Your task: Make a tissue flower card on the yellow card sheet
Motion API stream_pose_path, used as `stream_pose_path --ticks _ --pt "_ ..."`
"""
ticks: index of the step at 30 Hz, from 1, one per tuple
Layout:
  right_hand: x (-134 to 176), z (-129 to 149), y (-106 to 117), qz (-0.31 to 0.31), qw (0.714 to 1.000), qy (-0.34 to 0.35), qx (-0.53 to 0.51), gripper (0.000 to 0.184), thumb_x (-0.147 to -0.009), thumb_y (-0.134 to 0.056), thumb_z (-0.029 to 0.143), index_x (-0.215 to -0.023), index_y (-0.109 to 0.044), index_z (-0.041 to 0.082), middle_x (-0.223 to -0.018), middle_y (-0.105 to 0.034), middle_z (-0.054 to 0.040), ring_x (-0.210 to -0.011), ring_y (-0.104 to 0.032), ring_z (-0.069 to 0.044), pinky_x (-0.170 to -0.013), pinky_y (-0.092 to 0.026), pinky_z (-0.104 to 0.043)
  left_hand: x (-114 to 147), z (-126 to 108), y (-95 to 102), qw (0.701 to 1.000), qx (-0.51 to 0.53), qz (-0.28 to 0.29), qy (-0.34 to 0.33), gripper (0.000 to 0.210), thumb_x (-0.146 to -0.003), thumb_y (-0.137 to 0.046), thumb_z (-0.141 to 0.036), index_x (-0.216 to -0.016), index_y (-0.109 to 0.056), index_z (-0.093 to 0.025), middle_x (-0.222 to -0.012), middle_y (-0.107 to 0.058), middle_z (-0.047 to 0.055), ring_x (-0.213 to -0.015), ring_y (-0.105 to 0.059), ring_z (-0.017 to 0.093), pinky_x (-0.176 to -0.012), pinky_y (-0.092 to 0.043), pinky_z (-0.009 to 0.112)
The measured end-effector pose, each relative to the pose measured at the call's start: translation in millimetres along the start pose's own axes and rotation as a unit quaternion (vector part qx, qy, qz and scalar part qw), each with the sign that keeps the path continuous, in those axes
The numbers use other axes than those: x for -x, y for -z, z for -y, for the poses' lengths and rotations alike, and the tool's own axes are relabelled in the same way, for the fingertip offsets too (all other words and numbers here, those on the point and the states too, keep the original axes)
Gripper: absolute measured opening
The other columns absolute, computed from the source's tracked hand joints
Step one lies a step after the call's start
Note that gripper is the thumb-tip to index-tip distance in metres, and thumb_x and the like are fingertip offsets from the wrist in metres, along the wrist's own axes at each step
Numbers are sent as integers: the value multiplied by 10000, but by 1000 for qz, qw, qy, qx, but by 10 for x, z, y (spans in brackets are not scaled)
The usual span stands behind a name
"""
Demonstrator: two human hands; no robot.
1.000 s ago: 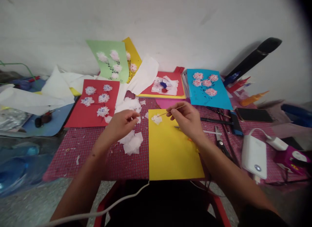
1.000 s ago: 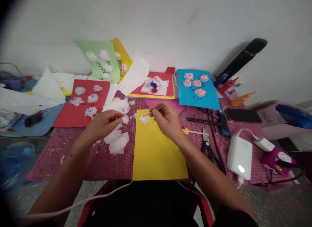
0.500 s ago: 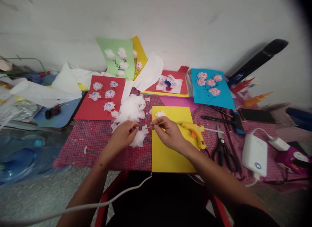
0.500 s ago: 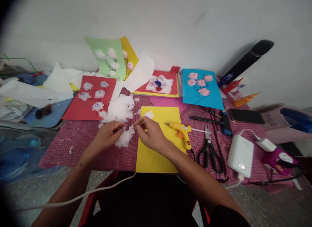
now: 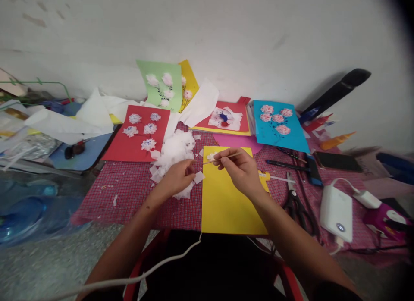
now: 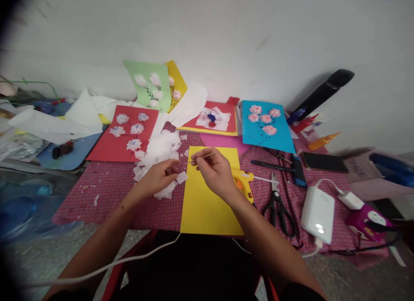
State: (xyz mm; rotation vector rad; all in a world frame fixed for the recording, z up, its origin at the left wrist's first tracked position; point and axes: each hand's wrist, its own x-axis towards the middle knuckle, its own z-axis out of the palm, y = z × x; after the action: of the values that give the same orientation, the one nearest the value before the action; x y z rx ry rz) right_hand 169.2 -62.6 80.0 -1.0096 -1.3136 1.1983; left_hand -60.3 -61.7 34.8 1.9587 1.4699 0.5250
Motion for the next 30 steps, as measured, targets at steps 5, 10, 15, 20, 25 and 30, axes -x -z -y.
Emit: stream_pose_path --ticks 5,10,15,20,25,30 --pt "72 -54 84 -23 1000 -8 6 138 -876 -699 356 -912 -629 243 -931 -765 -41 -779 -721 -173 -677 -582 -336 -67 -27 -1 995 -92 3 -42 223 -912 -570 -237 -1091 -691 -180 -1058 -714 98 -985 -659 249 -883 -520 377" --pt "196 -119 138 -17 999 -19 25 151 -882 -704 372 -911 -650 235 -910 -757 -44 -761 -714 -170 -691 -584 -340 -60 -175 -44 967 -247 50 -37 165 -931 -564 -296 -922 -675 -174 -977 -676 125 -906 -651 264 -813 -517 371" --pt "260 -123 203 -26 1000 -13 10 158 -890 -712 378 -916 -641 240 -940 -762 -48 -789 -732 -183 -691 -585 -346 -69 -303 -75 958 -270 90 -22 208 -931 -514 -241 -796 -661 -180 -887 -679 128 -827 -654 272 -734 -502 368" --pt "292 -97 269 -40 999 -9 -8 143 -885 -728 350 -918 -646 238 -935 -760 -41 -778 -737 -180 -678 -581 -341 -59 -240 -77 978 -200 60 -26 213 -908 -508 -214 -733 -627 -183 -821 -677 99 -771 -640 237 -696 -482 343" --pt "317 -49 236 -43 999 0 -29 115 -897 -719 329 -936 -650 246 -954 -766 -39 -802 -742 -183 -717 -591 -359 -46 -173 -112 997 74 -24 22 105 -859 -586 -256 -805 -649 -192 -795 -703 24 -732 -643 171 -698 -515 296" --pt "312 -48 155 -45 997 17 -57 97 -902 -725 310 -943 -664 245 -967 -763 -36 -801 -744 -176 -720 -588 -350 -46 -228 -279 931 348 -48 104 148 -769 -673 -279 -802 -560 -190 -703 -635 -29 -650 -641 126 -662 -546 267"
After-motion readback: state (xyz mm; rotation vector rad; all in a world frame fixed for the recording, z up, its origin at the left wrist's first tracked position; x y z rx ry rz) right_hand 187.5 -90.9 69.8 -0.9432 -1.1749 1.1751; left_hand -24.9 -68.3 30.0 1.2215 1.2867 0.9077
